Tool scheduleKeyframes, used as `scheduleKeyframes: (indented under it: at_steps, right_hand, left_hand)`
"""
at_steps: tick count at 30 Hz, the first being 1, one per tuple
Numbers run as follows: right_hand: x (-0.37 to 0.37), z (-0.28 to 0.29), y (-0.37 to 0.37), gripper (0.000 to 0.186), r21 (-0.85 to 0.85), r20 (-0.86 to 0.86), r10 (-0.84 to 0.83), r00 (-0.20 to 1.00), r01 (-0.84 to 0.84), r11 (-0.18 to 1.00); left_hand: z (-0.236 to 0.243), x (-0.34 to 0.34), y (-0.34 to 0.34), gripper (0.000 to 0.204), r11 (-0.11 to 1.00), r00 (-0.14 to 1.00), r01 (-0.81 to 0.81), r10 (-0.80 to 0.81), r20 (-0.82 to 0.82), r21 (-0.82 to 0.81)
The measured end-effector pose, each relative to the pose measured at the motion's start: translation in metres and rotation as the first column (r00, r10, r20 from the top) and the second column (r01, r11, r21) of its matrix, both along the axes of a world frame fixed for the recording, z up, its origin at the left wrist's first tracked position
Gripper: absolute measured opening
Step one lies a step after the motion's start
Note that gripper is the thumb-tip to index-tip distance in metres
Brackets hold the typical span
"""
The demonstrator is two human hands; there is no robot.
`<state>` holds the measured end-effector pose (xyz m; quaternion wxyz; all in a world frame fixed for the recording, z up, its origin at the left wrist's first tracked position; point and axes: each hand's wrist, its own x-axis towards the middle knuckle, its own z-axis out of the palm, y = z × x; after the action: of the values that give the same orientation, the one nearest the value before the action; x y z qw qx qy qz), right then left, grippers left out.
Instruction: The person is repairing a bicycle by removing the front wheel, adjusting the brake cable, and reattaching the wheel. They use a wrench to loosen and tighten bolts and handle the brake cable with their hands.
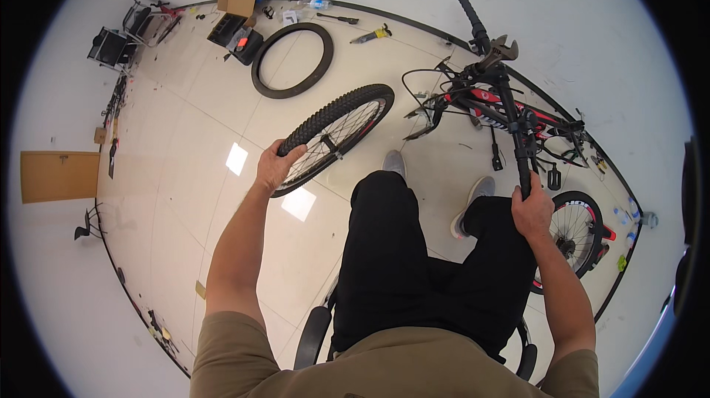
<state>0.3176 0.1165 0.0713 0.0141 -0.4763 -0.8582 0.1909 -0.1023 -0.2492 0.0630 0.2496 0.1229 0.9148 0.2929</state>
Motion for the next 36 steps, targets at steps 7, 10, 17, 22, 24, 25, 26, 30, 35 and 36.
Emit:
scheduleKeyframes:
  at_steps: [7, 10, 17, 22, 24, 25, 26, 30, 35, 36]
  right_hand:
    - [-0.001, 0.003, -0.001, 0.041, 0.004, -0.017, 0.014, 1.000, -0.014, 1.000]
    - [0.000, 0.000, 0.000, 0.041, 0.006, -0.027, 0.016, 1.000, -0.016, 1.000]
    - [0.000, 0.002, -0.001, 0.040, 0.018, -0.031, 0.017, 0.999, -0.016, 1.000]
    - [0.001, 0.001, 0.000, 0.040, 0.005, -0.038, 0.010, 0.999, -0.009, 1.000]
    - [0.000, 0.002, -0.001, 0.040, -0.001, -0.044, 0.005, 0.999, -0.006, 1.000]
    - [0.000, 0.004, -0.001, 0.040, -0.002, -0.047, 0.003, 0.999, -0.003, 1.000]
    - [-0.001, 0.004, -0.001, 0.040, -0.005, -0.044, 0.002, 0.999, -0.002, 1.000]
    - [-0.002, 0.004, -0.002, 0.039, -0.002, -0.040, 0.005, 0.999, -0.005, 1.000]
    - [-0.003, 0.005, -0.002, 0.039, 0.007, -0.032, 0.006, 0.999, -0.006, 1.000]
    - [-0.002, 0.005, -0.002, 0.039, 0.008, -0.029, 0.006, 1.000, -0.006, 1.000]
  left_hand:
    - [-0.001, 0.002, 0.001, 0.066, 1.000, 1.000, -0.008, 0.008, -0.003, 0.025]
    - [0.001, 0.001, 0.003, 0.068, 1.000, 1.000, 0.006, -0.006, -0.005, 0.001]
    - [0.000, 0.001, 0.003, 0.068, 1.000, 1.000, -0.004, 0.005, -0.018, 0.021]
    - [0.000, 0.000, 0.004, 0.059, 1.000, 1.000, -0.012, 0.012, -0.004, 0.025]
    - [0.001, 0.000, 0.005, 0.061, 1.000, 1.000, -0.011, 0.011, -0.012, 0.021]
    - [0.001, 0.001, 0.006, 0.063, 1.000, 1.000, -0.013, 0.013, -0.010, 0.023]
    - [0.001, 0.000, 0.006, 0.066, 1.000, 1.000, -0.014, 0.014, -0.007, 0.024]
    - [-0.005, -0.005, 0.001, 0.067, 1.000, 0.999, 0.004, -0.003, -0.038, 0.020]
    - [-0.006, -0.006, 0.002, 0.060, 1.000, 0.999, -0.006, 0.007, -0.035, 0.025]
    - [-0.006, -0.006, 0.003, 0.061, 1.000, 1.000, -0.003, 0.004, -0.029, 0.024]
